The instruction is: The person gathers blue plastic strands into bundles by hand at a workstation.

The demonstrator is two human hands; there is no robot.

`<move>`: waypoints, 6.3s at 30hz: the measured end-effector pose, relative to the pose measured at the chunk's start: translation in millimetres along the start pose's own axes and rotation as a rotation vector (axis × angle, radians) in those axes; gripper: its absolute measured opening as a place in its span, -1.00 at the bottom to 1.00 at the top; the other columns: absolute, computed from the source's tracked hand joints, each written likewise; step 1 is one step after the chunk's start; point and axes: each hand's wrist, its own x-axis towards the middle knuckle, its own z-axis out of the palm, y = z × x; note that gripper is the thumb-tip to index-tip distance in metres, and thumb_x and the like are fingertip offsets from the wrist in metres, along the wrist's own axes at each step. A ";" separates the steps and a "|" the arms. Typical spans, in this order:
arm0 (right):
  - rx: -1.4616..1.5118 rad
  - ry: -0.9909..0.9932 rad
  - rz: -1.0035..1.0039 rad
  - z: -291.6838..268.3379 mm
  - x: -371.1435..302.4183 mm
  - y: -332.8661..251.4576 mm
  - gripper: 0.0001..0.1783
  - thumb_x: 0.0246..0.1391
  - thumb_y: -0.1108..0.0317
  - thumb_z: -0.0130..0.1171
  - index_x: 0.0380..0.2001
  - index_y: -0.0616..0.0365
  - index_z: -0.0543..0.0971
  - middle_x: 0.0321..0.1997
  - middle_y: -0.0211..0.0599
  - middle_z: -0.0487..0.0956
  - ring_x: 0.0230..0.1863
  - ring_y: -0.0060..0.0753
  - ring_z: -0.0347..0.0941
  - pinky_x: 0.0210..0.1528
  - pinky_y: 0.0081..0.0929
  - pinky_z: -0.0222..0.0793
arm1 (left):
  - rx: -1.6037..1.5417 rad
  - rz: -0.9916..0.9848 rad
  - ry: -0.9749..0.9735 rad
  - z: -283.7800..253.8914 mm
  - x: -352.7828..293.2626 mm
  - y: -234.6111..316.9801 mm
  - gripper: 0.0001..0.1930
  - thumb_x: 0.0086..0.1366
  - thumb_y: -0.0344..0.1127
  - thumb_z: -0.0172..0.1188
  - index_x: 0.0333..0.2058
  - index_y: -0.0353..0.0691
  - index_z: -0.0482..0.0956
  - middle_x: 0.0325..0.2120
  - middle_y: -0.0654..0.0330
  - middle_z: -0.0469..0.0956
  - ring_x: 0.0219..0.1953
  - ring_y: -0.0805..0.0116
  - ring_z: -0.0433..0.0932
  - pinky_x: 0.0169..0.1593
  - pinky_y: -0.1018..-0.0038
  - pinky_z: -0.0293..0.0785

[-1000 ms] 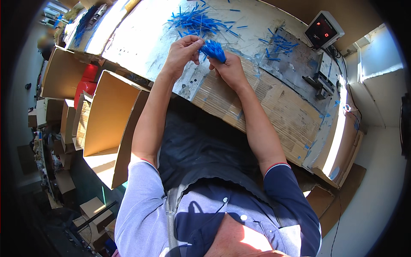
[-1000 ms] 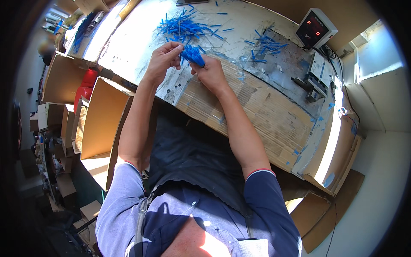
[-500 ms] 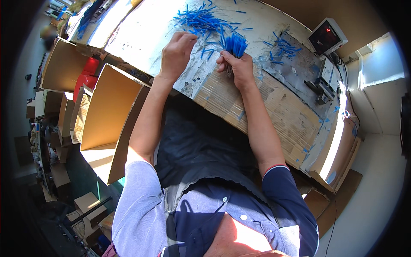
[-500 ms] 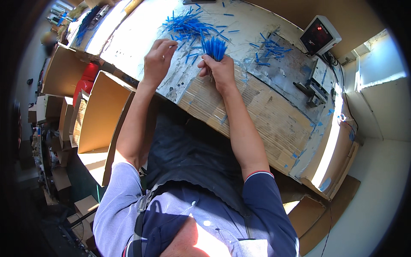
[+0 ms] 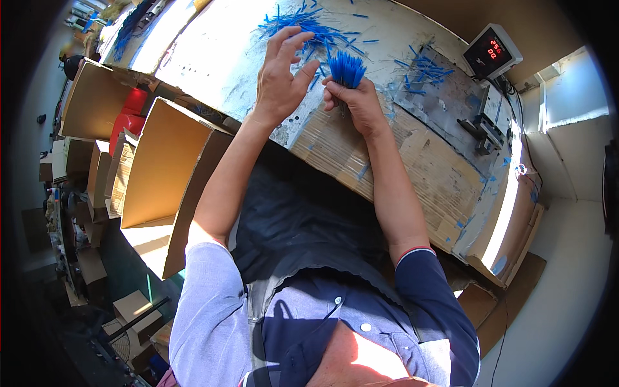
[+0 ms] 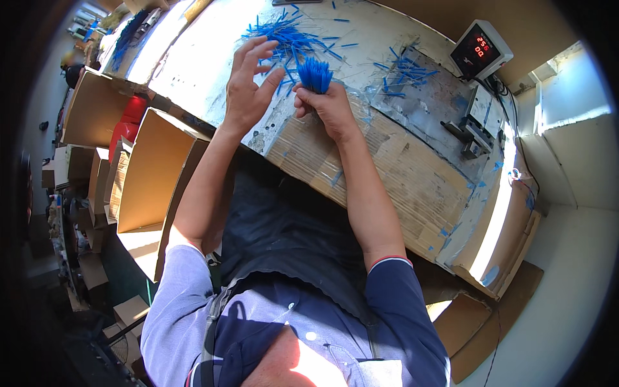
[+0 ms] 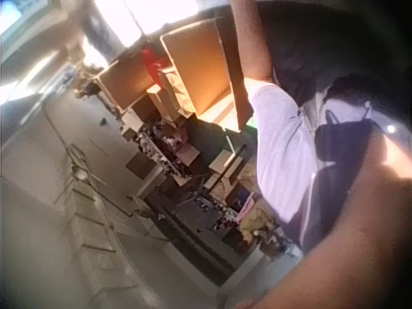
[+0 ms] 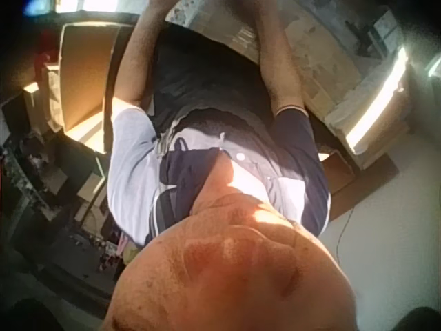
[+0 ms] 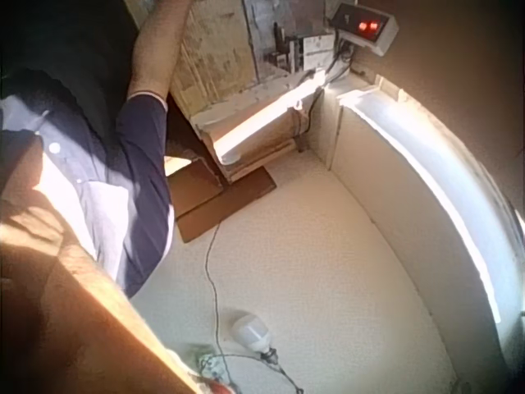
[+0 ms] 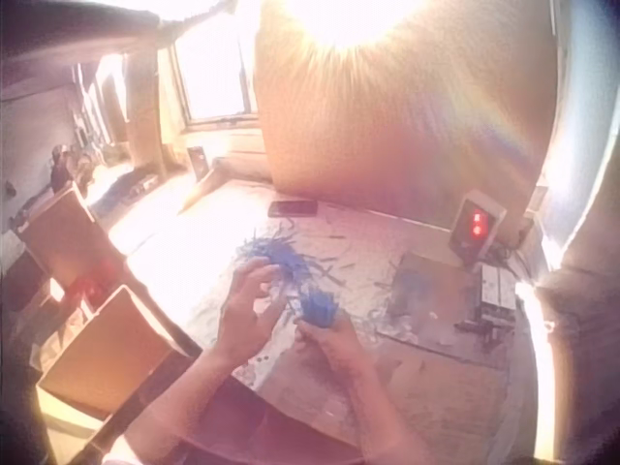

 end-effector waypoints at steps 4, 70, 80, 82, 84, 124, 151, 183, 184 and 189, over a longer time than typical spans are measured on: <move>-0.041 -0.053 -0.025 1.9 1.2 2.1 -0.83 0.20 0.43 0.33 -0.19 0.30 0.64 -0.39 -0.29 0.64 -0.41 -0.44 0.60 -0.26 -0.52 0.56 | -0.139 -0.012 0.024 5.5 10.6 -4.6 -0.56 0.45 -0.13 0.21 0.19 -0.23 0.52 0.20 0.02 0.46 0.22 0.07 0.49 0.21 0.30 0.47; 0.041 0.538 -0.396 -17.4 19.4 13.8 -0.86 0.23 0.55 0.20 -0.15 0.35 0.61 -0.34 -0.28 0.65 -0.50 -0.48 0.58 -0.45 -0.55 0.55 | 0.472 0.022 -0.450 64.6 1.3 -82.8 -0.75 0.44 -0.34 0.06 0.02 -0.09 0.61 0.01 0.14 0.56 0.01 0.02 0.60 0.04 0.15 0.54; -0.036 0.633 -0.523 -10.1 18.3 11.3 -0.88 0.25 0.52 0.19 -0.17 0.30 0.61 -0.37 -0.29 0.66 -0.45 -0.50 0.58 -0.39 -0.54 0.54 | 0.552 0.144 -0.465 62.0 7.1 -78.5 -0.82 0.36 -0.44 0.04 -0.08 -0.21 0.43 -0.15 0.09 0.50 -0.07 0.04 0.62 -0.13 0.21 0.61; -0.097 0.652 -0.572 -9.0 18.4 11.3 -0.89 0.26 0.51 0.18 -0.18 0.29 0.61 -0.38 -0.30 0.66 -0.43 -0.51 0.58 -0.36 -0.52 0.54 | 0.554 0.190 -0.469 56.0 7.7 -70.9 -0.82 0.35 -0.45 0.06 -0.08 -0.21 0.43 -0.17 0.11 0.50 -0.09 0.07 0.63 -0.15 0.22 0.62; -0.412 0.678 -0.763 -13.8 21.9 15.4 -0.90 0.27 0.50 0.17 -0.19 0.27 0.60 -0.39 -0.30 0.68 -0.42 -0.53 0.58 -0.31 -0.49 0.55 | 0.557 0.236 -0.471 51.3 11.8 -62.4 -0.82 0.34 -0.46 0.07 -0.09 -0.21 0.43 -0.20 0.12 0.50 -0.11 0.10 0.64 -0.17 0.22 0.63; 0.004 0.353 -0.136 -13.7 13.8 7.5 -0.85 0.22 0.39 0.31 -0.32 0.28 0.63 -0.48 -0.29 0.63 -0.62 -0.56 0.46 -0.58 -0.55 0.41 | 0.635 -0.422 -0.071 54.2 -32.6 -62.3 -0.69 0.30 -0.11 0.27 -0.16 -0.23 0.66 -0.18 0.05 0.62 -0.08 0.03 0.61 -0.06 0.13 0.56; 0.125 0.420 -0.267 5.0 9.8 26.3 -0.88 0.23 0.48 0.29 -0.19 0.25 0.69 -0.22 -0.30 0.72 -0.22 -0.50 0.63 -0.13 -0.52 0.54 | 0.087 -0.406 -0.011 70.5 -42.3 1.8 -0.84 0.41 -0.24 0.19 -0.23 -0.21 0.60 -0.45 0.03 0.70 -0.37 0.01 0.71 -0.27 0.19 0.57; -0.046 0.523 -0.174 -32.5 27.6 30.4 -0.79 0.32 0.39 0.26 -0.09 0.32 0.67 -0.29 -0.29 0.68 -0.40 -0.48 0.55 -0.29 -0.51 0.54 | 0.552 -0.412 -0.054 116.7 -20.2 -76.8 -0.74 0.13 -0.38 0.24 -0.19 -0.32 0.61 -0.24 -0.06 0.61 -0.14 0.04 0.61 -0.16 0.21 0.57; -0.035 0.500 -0.185 -37.3 30.8 32.2 -0.79 0.32 0.40 0.26 -0.09 0.31 0.66 -0.28 -0.30 0.68 -0.40 -0.48 0.54 -0.29 -0.52 0.54 | 0.578 -0.416 -0.073 117.4 -20.2 -78.0 -0.77 0.14 -0.38 0.24 -0.21 -0.30 0.63 -0.24 -0.05 0.61 -0.14 0.05 0.61 -0.16 0.21 0.56; -0.067 0.509 -0.191 -33.5 25.5 29.1 -0.80 0.32 0.40 0.25 -0.09 0.30 0.66 -0.28 -0.30 0.67 -0.40 -0.49 0.54 -0.31 -0.51 0.54 | 0.642 -0.398 -0.055 109.9 -29.1 -79.5 -0.82 0.13 -0.38 0.21 -0.28 -0.28 0.65 -0.26 -0.03 0.61 -0.18 0.08 0.61 -0.22 0.22 0.57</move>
